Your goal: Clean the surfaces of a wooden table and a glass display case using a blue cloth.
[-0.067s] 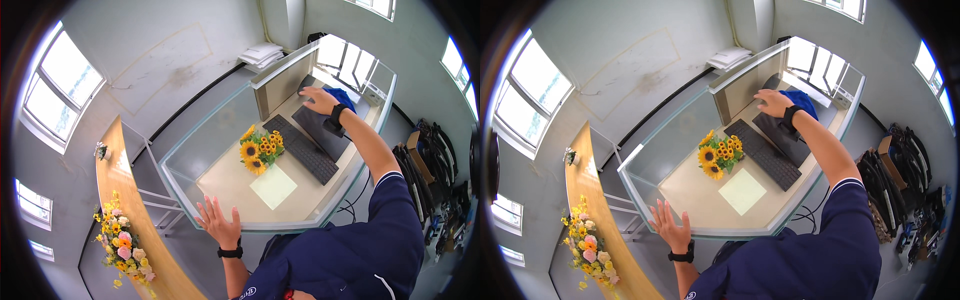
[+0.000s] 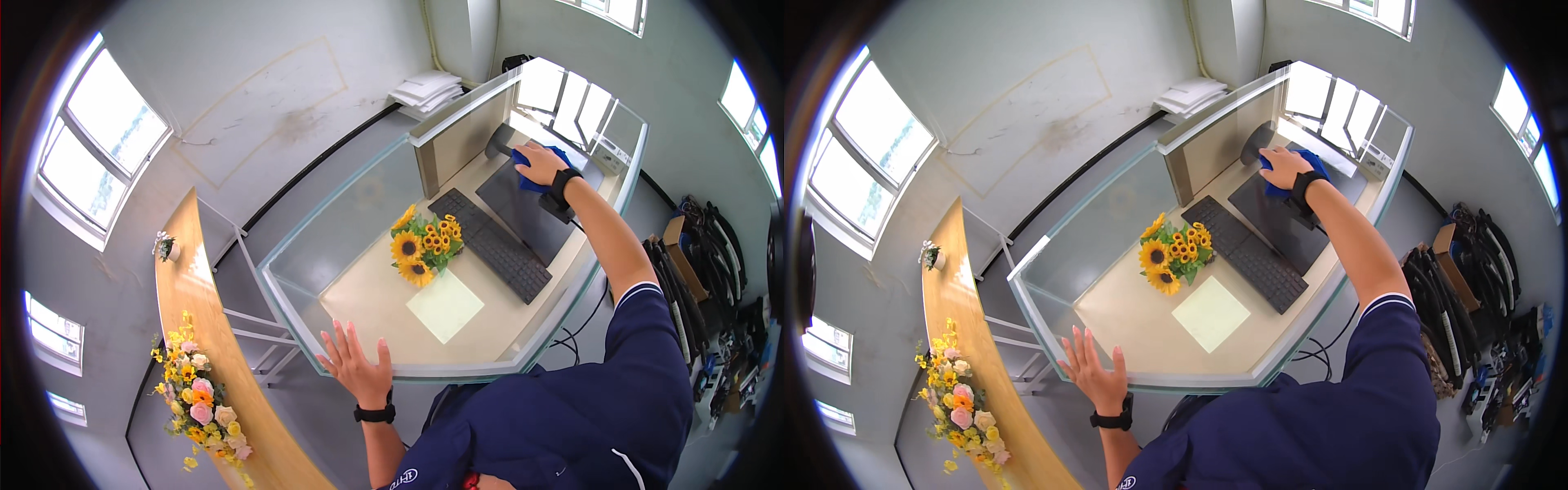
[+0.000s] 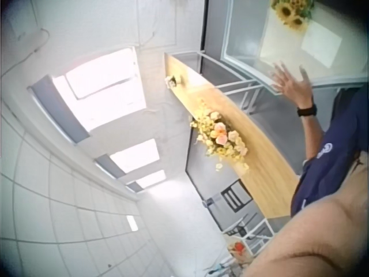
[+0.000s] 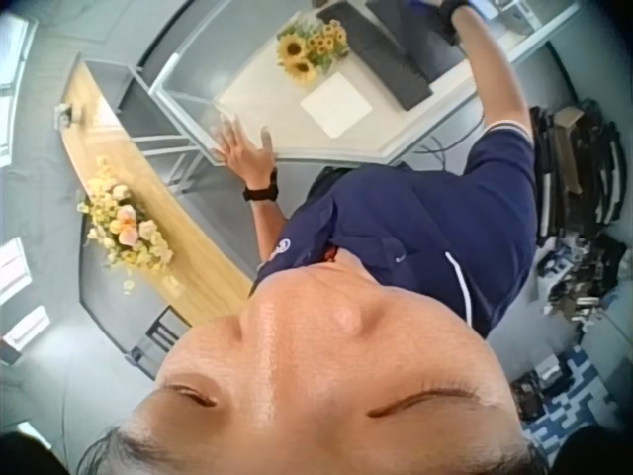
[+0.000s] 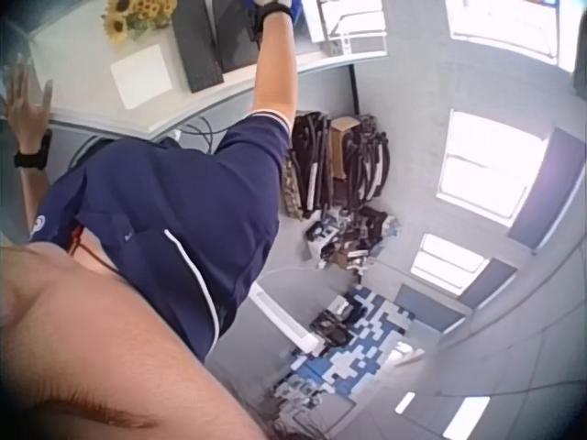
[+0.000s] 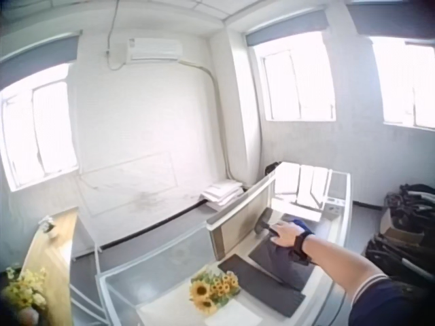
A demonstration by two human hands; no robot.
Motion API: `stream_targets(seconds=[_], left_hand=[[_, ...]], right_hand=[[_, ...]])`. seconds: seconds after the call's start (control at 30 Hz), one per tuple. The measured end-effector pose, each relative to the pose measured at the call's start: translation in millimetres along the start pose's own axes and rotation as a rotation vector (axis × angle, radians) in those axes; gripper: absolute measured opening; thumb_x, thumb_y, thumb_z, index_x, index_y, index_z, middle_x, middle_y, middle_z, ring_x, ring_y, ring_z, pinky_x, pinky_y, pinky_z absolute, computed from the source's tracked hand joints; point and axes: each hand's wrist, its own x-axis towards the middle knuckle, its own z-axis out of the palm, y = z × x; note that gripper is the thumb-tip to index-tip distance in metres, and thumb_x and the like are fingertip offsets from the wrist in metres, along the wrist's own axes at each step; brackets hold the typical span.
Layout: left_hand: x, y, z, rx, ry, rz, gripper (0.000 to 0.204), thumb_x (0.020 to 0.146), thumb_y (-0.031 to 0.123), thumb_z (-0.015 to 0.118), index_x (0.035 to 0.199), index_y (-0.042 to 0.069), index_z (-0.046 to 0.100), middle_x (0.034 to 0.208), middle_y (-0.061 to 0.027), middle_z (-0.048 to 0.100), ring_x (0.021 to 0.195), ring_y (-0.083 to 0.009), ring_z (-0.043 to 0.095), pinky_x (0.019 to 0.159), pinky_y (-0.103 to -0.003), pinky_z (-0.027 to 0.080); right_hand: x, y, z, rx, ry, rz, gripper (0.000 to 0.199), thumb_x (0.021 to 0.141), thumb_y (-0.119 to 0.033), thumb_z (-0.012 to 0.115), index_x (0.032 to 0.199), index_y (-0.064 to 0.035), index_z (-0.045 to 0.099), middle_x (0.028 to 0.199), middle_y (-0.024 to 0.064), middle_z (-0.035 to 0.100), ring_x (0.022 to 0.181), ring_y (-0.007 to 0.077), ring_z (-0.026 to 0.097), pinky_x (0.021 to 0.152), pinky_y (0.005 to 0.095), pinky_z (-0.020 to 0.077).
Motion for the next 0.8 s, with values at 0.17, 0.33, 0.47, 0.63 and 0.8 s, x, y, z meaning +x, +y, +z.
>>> stream_targets(seconds=[0.17, 0.33, 0.47, 0.63, 0.8], left_hand=[[1.0, 0.9, -1.4, -0.011, -0.011, -0.003, 0.052, 0.076, 0.035, 0.054, 0.119, 0.006, 0.050, 0.132, -0.0113, 0.040, 0.129, -0.0334, 0.024, 0.105, -0.050, 0.004], [0.9, 1.0, -3.8, -0.014, -0.016, 0.004, 0.047, 0.076, 0.033, 0.055, 0.115, 0.006, 0.053, 0.131, -0.0100, 0.042, 0.128, -0.0328, 0.025, 0.105, -0.050, 0.005], [3.6, 5.2, -4.9, -0.006, -0.021, 0.024, 0.046, 0.074, 0.028, 0.058, 0.116, 0.010, 0.052, 0.133, -0.0082, 0.040, 0.128, -0.0317, 0.026, 0.103, -0.053, 0.011], [3.6, 6.4, -6.7, 0.014, -0.038, 0.013, 0.046, 0.074, 0.028, 0.058, 0.115, 0.010, 0.053, 0.133, -0.0082, 0.040, 0.128, -0.0317, 0.027, 0.103, -0.053, 0.012], [-1.1, -1.6, -0.1, 0.054, -0.093, 0.000, 0.062, 0.077, 0.037, 0.054, 0.128, 0.005, 0.039, 0.137, -0.0147, 0.031, 0.130, -0.0333, 0.022, 0.105, -0.049, 0.006]], right_hand=[[-7.3, 30.8, 18.7, -0.089, -0.324, 0.055, 0.077, 0.073, -0.055, 0.055, 0.136, -0.0191, 0.028, 0.134, 0.0286, 0.026, 0.119, 0.0414, 0.036, 0.101, 0.0386, 0.0279], [10.7, -1.6, 7.3, -0.076, -0.387, 0.129, 0.080, 0.073, -0.073, 0.035, 0.136, -0.0238, 0.029, 0.133, 0.0299, 0.028, 0.126, 0.0405, 0.026, 0.101, 0.0501, 0.0234], [52.2, -22.7, 43.2, -0.064, -0.374, 0.001, 0.078, 0.071, -0.074, 0.035, 0.135, -0.0298, 0.030, 0.138, 0.0260, 0.020, 0.125, 0.0482, 0.020, 0.101, 0.0555, 0.0179], [35.1, -150.7, 49.6, -0.027, -0.351, -0.264, 0.074, 0.071, -0.070, 0.043, 0.134, -0.0353, 0.028, 0.142, 0.0199, 0.015, 0.126, 0.0500, 0.012, 0.095, 0.0670, 0.0132], [-40.0, -254.0, 64.9, -0.010, -0.484, -0.912, 0.058, 0.078, -0.061, 0.043, 0.130, -0.0362, 0.037, 0.144, 0.0134, 0.014, 0.130, 0.0422, 0.010, 0.094, 0.0671, 0.0124]])
